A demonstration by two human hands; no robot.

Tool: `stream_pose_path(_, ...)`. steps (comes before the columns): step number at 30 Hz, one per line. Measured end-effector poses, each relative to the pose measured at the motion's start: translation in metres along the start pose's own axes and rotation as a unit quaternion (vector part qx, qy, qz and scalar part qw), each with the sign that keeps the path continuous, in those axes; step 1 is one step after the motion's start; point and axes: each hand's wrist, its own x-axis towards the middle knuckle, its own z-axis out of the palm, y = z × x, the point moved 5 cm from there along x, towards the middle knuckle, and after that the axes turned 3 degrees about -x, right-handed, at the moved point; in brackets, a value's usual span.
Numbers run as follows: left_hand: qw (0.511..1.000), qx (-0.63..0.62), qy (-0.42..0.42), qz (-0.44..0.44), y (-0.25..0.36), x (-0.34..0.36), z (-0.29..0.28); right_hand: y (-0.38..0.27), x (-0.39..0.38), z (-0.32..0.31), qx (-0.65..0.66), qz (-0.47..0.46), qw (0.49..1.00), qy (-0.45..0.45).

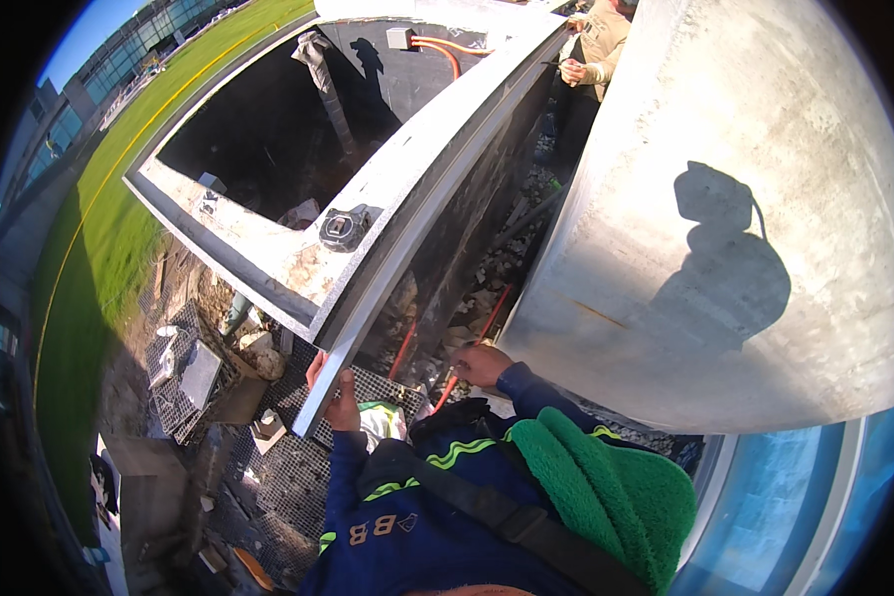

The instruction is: The person positions and aligns a long metal trim piece along the edge of a large curved structure, using a pen to mark alignment points. Another worker assists by holding the trim in place while the person makes adjustments and marks.

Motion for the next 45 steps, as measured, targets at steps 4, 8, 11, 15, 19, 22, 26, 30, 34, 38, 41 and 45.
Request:
stream_pose_path(4,1.0,0.006,0.001,0.006,0.006,0.001,0.002,0.002,0.001,0.001,-0.003,0.001,1.0,-0.009)
stream_pose_path(8,1.0,0.003,0.002,0.016,0.014,0.002,0.004,0.003,0.002,0.002,-0.008,-0.007,1.0,-0.004)
stream_pose_path(11,1.0,0.002,0.001,0.021,0.018,0.003,0.005,0.004,0.002,0.002,-0.015,-0.009,1.0,-0.004)
stream_pose_path(15,1.0,0.0,0.0,0.024,0.02,0.003,0.005,0.004,0.003,0.002,-0.015,-0.012,1.0,0.003)
stream_pose_path(19,1.0,0.008,-0.005,0.021,0.019,0.004,0.005,0.004,0.003,0.003,-0.011,-0.003,1.0,-0.007)
stream_pose_path(22,1.0,0.006,-0.004,0.026,0.018,0.004,0.005,0.004,0.003,0.003,-0.008,0.0,1.0,-0.011)
stream_pose_path(26,0.999,0.005,-0.002,0.036,0.016,0.004,0.004,0.002,0.003,0.003,-0.009,-0.01,1.0,-0.009)
stream_pose_path(30,0.999,-0.002,0.0,0.032,0.013,0.004,0.002,0.002,0.002,0.003,-0.011,-0.001,1.0,-0.015)
stream_pose_path(34,0.999,0.016,-0.002,0.031,0.013,0.004,0.002,0.004,0.003,0.003,-0.002,0.013,1.0,-0.022)
stream_pose_path(38,0.999,0.022,-0.001,0.04,0.015,0.004,0.003,0.002,0.003,0.003,0.004,0.008,1.0,-0.015)
stream_pose_path(41,0.999,0.018,0.003,0.041,0.017,0.004,0.003,0.001,0.003,0.002,0.004,-0.001,1.0,-0.007)
stream_pose_path(45,0.999,0.016,0.007,0.045,0.018,0.003,0.004,0.002,0.002,0.003,-0.001,0.002,1.0,-0.014)
